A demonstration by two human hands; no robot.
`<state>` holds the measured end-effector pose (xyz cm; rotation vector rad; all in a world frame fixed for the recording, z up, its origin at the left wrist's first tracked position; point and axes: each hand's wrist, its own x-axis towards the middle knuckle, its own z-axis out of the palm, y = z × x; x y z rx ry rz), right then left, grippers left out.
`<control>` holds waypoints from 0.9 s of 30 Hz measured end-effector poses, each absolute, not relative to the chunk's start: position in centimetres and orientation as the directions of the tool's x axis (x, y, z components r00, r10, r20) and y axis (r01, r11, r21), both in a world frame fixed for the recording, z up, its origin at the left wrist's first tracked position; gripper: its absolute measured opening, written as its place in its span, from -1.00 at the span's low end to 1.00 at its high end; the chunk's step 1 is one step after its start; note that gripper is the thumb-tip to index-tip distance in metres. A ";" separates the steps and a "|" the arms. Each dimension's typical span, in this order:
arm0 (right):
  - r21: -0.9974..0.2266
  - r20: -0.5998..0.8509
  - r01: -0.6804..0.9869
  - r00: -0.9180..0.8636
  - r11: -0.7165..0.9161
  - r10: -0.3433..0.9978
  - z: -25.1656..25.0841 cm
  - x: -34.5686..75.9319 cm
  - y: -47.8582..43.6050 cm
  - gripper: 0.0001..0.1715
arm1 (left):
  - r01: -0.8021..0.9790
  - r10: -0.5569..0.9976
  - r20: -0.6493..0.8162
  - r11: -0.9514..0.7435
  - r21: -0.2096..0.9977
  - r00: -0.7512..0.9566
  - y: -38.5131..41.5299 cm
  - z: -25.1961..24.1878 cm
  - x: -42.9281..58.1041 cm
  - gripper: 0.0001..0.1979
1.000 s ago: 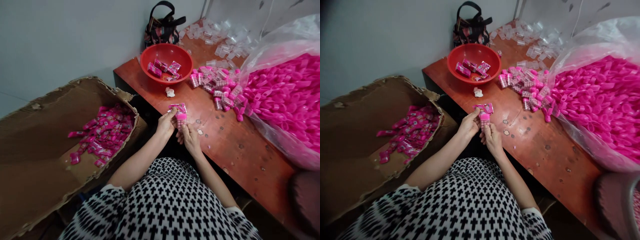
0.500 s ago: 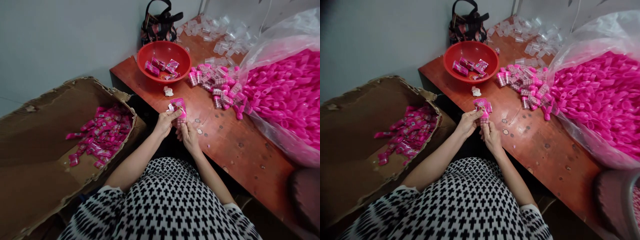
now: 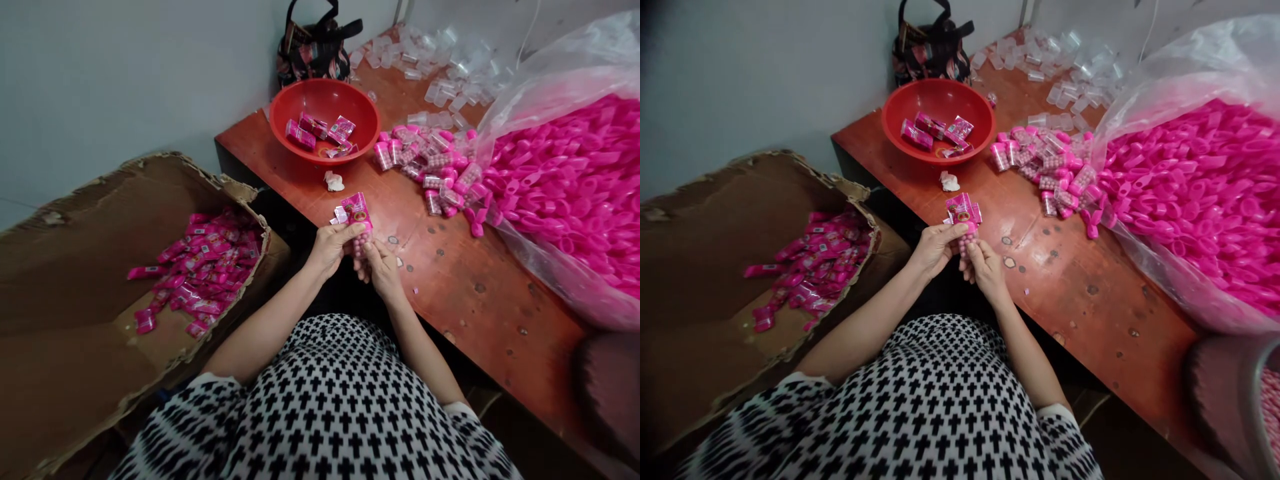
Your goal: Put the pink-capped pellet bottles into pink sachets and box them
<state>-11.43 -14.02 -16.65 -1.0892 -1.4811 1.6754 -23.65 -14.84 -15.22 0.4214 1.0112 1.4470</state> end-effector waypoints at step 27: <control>-0.910 -0.162 -0.253 -0.508 -0.327 0.846 -15.6 -13.7 -13.2 -0.57 | -0.696 0.862 -0.307 -0.072 0.714 -0.403 -18.9 -13.6 -25.6 -0.73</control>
